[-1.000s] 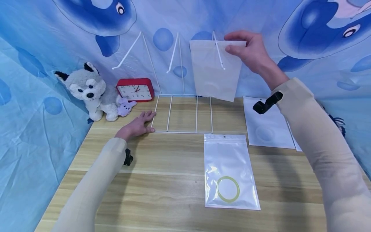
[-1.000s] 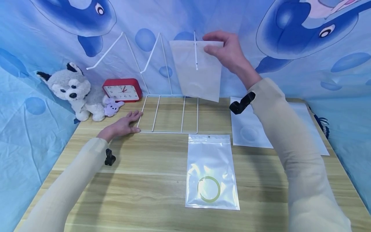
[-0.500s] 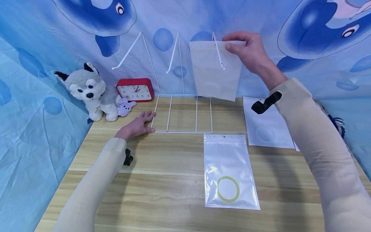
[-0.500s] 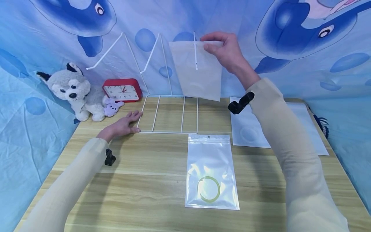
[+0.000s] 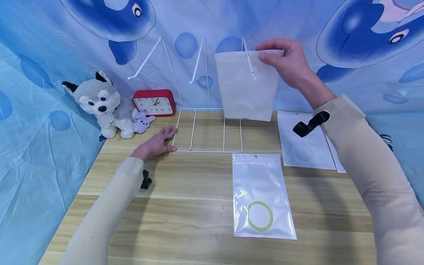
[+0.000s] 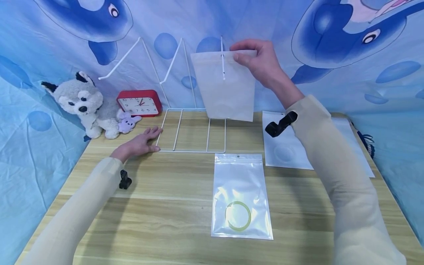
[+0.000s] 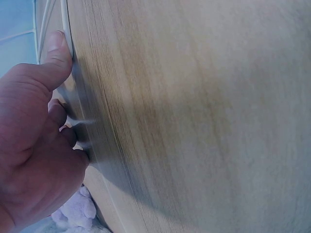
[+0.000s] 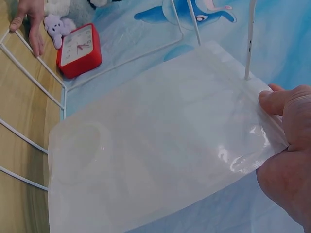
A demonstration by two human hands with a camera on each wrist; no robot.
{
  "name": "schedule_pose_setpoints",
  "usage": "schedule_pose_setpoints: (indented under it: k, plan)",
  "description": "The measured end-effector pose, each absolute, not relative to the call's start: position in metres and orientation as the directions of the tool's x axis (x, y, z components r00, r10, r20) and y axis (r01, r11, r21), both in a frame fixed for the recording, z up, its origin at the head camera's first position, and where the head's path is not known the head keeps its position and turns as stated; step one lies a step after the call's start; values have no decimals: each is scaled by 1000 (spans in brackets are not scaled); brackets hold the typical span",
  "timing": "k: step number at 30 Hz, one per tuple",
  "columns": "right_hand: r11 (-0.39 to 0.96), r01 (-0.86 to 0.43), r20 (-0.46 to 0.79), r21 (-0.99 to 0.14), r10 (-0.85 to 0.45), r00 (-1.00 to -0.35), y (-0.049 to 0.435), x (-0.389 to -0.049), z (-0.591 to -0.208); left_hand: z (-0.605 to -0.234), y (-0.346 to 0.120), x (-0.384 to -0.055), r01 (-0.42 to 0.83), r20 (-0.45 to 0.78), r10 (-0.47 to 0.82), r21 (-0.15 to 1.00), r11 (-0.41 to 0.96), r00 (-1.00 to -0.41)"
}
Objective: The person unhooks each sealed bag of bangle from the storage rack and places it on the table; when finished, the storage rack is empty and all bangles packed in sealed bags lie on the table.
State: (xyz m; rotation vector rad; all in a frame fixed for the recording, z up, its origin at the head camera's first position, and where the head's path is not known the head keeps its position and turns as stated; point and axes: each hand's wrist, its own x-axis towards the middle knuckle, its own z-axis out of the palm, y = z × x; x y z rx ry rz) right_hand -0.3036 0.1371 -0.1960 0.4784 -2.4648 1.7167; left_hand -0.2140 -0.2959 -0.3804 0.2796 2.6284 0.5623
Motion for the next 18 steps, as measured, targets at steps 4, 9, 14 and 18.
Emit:
schedule_pose_setpoints:
  k: [4,9,14,18]
  plan:
    - [339,-315,259,-887,-200,-945,140,-297,-195,-381,-295,-214,99,-376,277,429,898,-884]
    - [339,-343,283,-876,-215,-935,143,-289,-196,-381,-296,-215,102,-378,280,428,898,-882]
    - [303,-363,301,-881,-231,-925,146,-282,-197,-382,-296,-215,106,-376,284,429,897,-882]
    - [303,-366,301,-880,-240,-923,147,-277,-197,-383,-298,-216,116,-369,288,424,898,-884]
